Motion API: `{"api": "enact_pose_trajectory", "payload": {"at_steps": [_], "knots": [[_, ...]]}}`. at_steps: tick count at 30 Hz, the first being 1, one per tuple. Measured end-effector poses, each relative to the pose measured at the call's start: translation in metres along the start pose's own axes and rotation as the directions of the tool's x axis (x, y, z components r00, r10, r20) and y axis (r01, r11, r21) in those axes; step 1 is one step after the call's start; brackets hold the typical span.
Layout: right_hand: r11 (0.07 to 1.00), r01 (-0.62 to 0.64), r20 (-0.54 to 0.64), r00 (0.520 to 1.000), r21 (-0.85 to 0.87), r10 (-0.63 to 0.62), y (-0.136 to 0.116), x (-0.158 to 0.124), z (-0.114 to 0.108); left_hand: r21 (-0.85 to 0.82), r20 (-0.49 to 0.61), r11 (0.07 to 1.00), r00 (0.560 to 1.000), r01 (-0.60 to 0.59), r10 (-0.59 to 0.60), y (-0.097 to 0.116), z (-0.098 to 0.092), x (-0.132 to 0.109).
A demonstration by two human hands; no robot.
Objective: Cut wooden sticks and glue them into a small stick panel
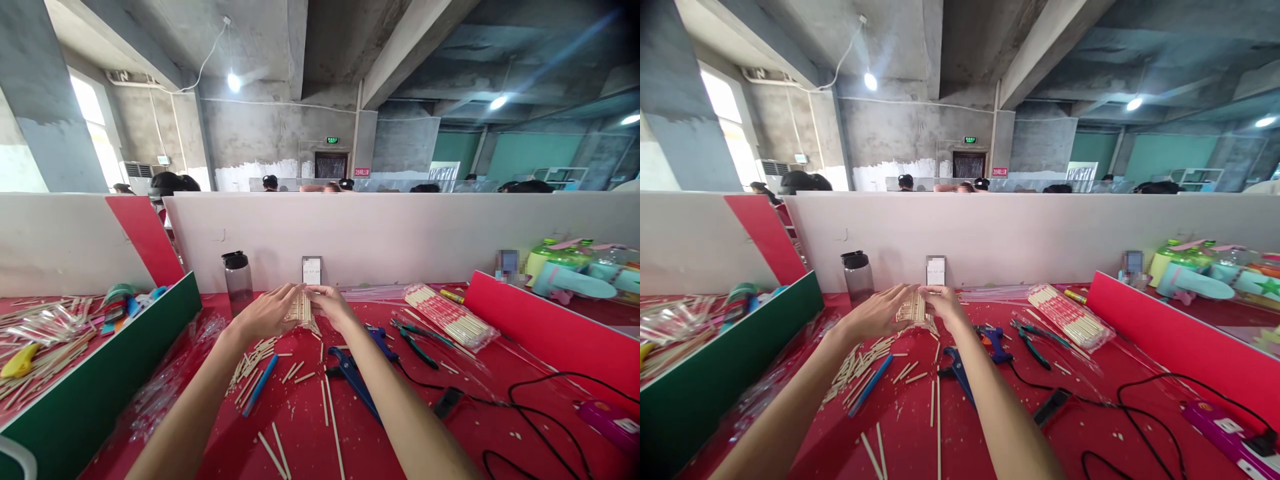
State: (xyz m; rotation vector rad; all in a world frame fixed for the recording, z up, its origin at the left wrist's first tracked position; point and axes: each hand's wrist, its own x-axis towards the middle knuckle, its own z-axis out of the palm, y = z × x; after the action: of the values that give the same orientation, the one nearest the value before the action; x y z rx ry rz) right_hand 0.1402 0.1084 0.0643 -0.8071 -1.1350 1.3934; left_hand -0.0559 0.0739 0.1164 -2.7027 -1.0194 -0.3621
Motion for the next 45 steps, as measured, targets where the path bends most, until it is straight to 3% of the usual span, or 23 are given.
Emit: {"api": "enact_pose_trajectory", "payload": {"at_steps": [16, 31, 36, 45], "knots": [[0.998, -0.054, 0.017, 0.998, 0.028, 0.054, -0.003, -0.002, -0.002, 0.014, -0.057, 1.0, 0.998, -0.002, 0.002, 0.001, 0.008, 0.005], [1.0, -0.003, -0.024, 1.0, -0.001, 0.003, -0.002, -0.005, 0.01, 0.018, -0.099, 0.999, 0.995, -0.03, 0.032, 0.0, 0.015, 0.002], [0.998, 0.05, -0.064, 0.997, -0.027, -0.052, 0.002, -0.005, 0.016, -0.071, -0.145, 0.996, 0.988, -0.06, 0.049, -0.003, 0.018, -0.001], [0.999, 0.051, -0.053, 0.997, 0.011, -0.051, 0.002, -0.004, 0.018, -0.238, -0.187, 0.971, 0.982, -0.009, -0.037, -0.006, 0.033, -0.002]]}}
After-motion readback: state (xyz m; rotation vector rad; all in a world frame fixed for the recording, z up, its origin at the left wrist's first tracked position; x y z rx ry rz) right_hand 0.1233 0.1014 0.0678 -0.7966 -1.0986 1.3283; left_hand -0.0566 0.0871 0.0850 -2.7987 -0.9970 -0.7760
